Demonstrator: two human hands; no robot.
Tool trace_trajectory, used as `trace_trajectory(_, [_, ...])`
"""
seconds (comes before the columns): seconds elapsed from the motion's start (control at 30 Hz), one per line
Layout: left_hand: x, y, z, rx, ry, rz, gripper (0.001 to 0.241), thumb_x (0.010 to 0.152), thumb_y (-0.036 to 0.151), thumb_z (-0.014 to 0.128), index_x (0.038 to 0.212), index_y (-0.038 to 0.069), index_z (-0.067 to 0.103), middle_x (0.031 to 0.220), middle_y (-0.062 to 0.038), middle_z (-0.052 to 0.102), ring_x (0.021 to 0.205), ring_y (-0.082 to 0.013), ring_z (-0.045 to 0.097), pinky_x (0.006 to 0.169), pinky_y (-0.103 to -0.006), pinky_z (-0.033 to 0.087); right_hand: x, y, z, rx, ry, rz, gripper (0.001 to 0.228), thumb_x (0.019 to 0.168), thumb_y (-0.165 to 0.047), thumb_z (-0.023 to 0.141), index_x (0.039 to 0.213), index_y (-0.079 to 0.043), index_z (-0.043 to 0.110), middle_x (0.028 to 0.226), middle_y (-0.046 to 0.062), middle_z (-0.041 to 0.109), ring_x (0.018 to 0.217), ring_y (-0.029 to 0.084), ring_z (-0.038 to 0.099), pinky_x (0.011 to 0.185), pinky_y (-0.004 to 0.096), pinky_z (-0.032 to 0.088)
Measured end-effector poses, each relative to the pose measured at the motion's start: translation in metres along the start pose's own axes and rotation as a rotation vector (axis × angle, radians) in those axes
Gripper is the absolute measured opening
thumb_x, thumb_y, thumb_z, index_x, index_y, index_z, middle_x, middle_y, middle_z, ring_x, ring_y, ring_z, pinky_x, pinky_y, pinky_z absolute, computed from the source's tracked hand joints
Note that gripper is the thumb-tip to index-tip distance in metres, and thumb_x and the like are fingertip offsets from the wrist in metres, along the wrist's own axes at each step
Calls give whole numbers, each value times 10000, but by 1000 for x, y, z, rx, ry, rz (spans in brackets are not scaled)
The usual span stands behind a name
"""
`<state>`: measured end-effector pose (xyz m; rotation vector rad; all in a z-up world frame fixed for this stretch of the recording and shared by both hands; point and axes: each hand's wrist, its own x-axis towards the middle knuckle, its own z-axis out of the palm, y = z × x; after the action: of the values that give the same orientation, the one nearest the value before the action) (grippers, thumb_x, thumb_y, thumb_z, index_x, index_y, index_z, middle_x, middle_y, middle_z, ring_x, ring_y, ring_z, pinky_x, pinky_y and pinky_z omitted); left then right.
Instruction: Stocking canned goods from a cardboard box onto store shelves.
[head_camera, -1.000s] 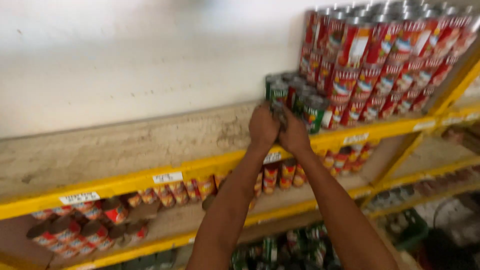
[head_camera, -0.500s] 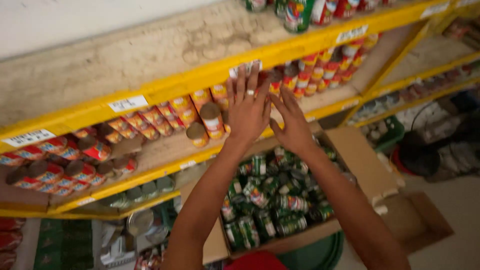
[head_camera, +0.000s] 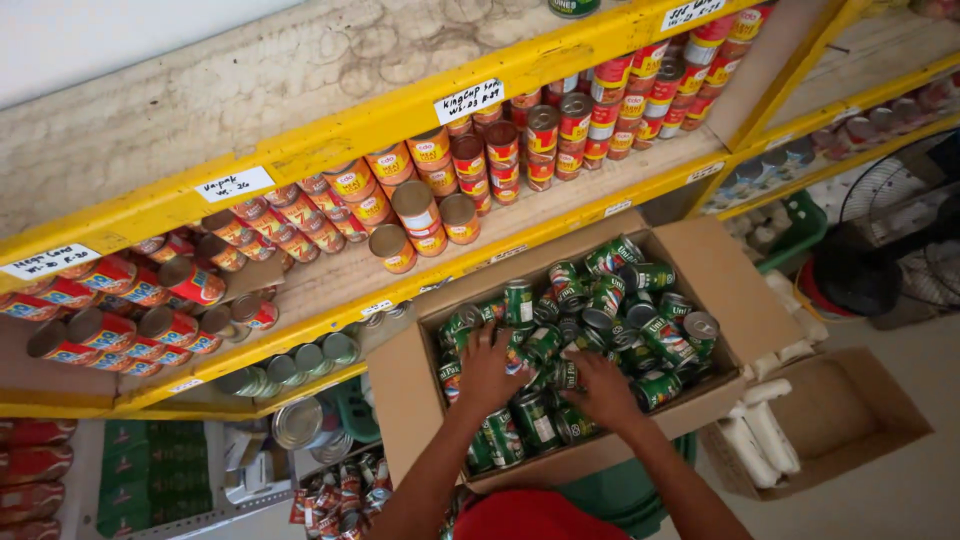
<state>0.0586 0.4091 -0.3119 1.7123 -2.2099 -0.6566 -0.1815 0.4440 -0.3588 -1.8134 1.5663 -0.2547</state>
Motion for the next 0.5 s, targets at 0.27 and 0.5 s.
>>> trace_trajectory(0.27, [-32, -22, 44, 20, 62, -82, 1248, 609, 461, 946, 1542, 12, 249, 1535, -239, 373, 1452, -450, 290, 1179, -589, 236, -11, 20, 41, -166, 335, -159, 746, 777, -207, 841, 1430, -145, 487, 1450, 143, 490, 1360, 387, 431, 1097, 533, 378])
trace_trajectory(0.5, [-33, -17, 50, 77, 164, -106, 1078, 619, 420, 927, 1442, 11, 364, 1463, -217, 445, 1429, -430, 312, 1178, -630, 193, -5, 27, 55, -225, 417, -126, 735, 776, -207, 833, 1419, -123, 488, 1453, 151, 498, 1386, 393, 416, 1132, 547, 355])
